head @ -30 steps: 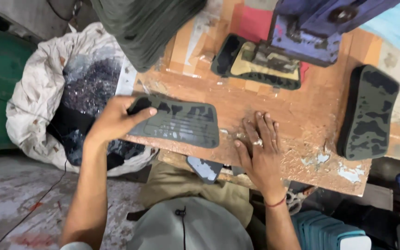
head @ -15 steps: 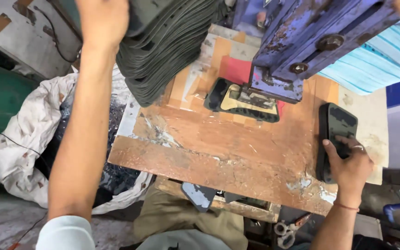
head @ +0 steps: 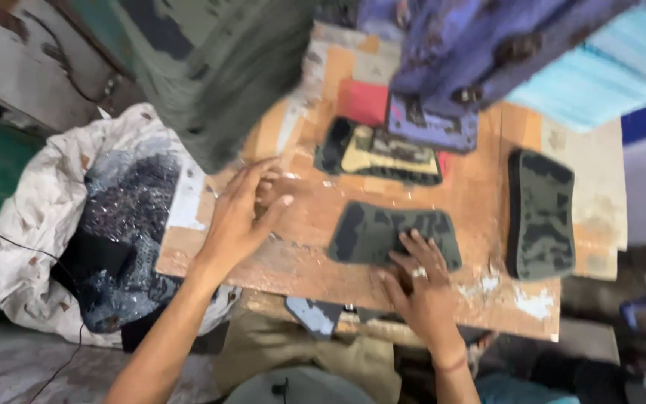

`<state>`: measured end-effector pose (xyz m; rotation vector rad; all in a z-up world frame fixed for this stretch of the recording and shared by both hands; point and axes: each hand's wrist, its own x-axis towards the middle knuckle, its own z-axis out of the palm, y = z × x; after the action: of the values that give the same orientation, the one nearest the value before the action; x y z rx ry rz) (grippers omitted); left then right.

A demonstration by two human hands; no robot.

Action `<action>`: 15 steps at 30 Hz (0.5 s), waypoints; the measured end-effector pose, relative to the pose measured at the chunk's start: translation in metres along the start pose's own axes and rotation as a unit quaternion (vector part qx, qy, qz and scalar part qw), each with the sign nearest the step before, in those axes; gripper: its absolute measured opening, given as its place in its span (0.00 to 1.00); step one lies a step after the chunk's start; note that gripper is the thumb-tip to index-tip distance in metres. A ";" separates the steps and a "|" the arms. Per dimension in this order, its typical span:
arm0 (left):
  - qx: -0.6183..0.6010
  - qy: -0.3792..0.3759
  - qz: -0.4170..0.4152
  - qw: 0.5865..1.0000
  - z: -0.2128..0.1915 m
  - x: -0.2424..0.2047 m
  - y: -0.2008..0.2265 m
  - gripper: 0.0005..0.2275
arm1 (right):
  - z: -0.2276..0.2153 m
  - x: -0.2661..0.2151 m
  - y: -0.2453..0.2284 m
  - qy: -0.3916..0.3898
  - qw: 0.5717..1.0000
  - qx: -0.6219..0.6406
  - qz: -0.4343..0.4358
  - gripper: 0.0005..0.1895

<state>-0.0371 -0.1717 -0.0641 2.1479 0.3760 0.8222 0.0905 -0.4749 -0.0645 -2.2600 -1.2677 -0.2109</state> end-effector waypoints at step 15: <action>0.095 -0.085 -0.106 0.986 0.092 0.098 -0.022 0.17 | 0.024 0.005 -0.018 0.001 1.000 -0.007 0.017 0.19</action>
<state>0.0977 -0.1606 -0.0832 2.2858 0.6028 0.4967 0.0755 -0.4515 -0.0764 -2.2904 -1.2293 -0.2088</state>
